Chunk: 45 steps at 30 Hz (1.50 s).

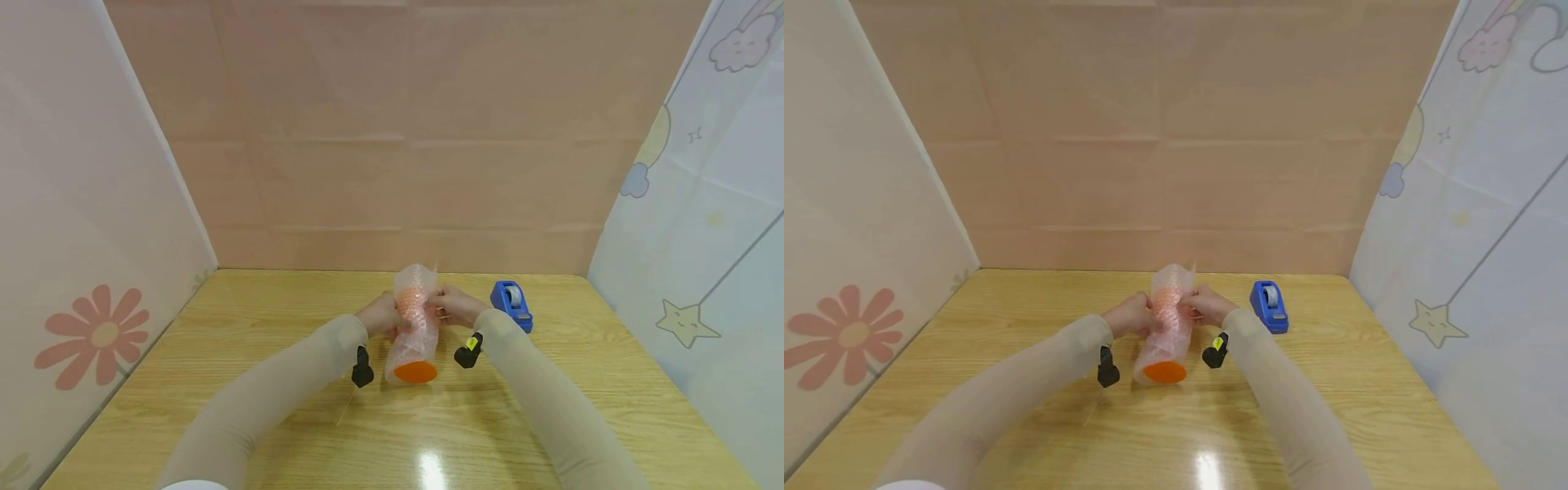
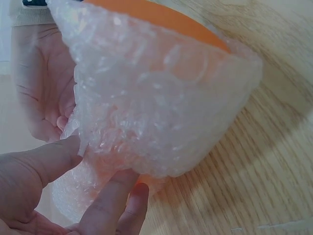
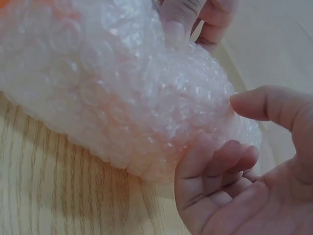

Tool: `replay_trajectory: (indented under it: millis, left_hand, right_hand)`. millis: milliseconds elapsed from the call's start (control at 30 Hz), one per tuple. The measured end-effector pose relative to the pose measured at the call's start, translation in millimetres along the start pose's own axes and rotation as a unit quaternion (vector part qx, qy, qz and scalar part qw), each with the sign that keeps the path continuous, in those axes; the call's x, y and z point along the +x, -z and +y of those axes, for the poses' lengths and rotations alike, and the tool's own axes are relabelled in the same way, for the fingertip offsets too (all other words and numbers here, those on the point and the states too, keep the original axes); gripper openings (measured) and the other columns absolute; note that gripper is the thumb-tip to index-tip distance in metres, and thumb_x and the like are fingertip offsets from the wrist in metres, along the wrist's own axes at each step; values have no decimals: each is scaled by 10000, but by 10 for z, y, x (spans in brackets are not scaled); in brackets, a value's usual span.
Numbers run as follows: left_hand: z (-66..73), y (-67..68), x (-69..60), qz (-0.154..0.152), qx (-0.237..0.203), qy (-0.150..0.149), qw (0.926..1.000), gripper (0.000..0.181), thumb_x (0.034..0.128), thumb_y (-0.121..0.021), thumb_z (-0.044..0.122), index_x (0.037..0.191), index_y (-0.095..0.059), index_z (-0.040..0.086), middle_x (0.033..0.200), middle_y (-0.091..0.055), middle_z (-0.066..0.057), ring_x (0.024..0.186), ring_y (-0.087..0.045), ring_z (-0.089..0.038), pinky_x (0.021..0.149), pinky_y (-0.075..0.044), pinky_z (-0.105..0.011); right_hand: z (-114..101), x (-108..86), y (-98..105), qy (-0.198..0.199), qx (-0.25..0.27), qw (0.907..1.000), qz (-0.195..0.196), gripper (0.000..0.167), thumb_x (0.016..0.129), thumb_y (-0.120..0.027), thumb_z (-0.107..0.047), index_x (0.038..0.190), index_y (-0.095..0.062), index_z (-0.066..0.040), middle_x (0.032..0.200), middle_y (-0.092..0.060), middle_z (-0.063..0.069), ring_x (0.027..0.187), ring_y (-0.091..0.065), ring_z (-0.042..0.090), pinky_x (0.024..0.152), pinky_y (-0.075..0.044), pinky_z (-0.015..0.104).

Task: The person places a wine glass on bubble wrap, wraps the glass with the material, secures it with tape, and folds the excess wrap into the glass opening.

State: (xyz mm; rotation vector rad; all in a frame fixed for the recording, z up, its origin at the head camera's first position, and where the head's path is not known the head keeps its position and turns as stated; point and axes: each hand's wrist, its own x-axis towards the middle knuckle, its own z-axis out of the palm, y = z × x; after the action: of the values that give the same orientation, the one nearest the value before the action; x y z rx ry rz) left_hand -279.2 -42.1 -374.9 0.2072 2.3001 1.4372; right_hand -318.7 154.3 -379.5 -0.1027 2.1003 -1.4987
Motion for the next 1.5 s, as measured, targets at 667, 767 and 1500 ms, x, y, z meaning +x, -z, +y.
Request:
replay_trajectory:
  millis: [667,767,1500]
  left_hand:
    - [-6,-11,-21,-4,35,8,10000,411,824,-694,-23,1200,-527,-27,1063,-629,-125,842,-618,-188,714,-576,-326]
    - [-8,-3,-14,-8,110,15,9999,395,824,-701,-8,1182,-536,-27,1040,-634,-121,818,-616,-184,717,-577,-336]
    - [-17,28,-23,-90,-56,-116,9999,376,817,-663,-69,1175,-555,-29,1032,-652,-124,796,-621,-170,687,-568,-317]
  right_hand:
    - [-44,-53,-194,-4,-473,9950,879,319,934,-590,-362,957,-452,-75,730,-379,0,644,-389,140,613,-426,266]
    - [-43,-52,-182,20,-449,9955,830,319,938,-584,-361,934,-439,-77,725,-367,1,634,-377,136,614,-430,266]
    - [-149,-21,-243,-112,-816,9921,942,299,933,-575,-354,831,-452,-101,700,-356,-11,641,-362,132,591,-402,250]
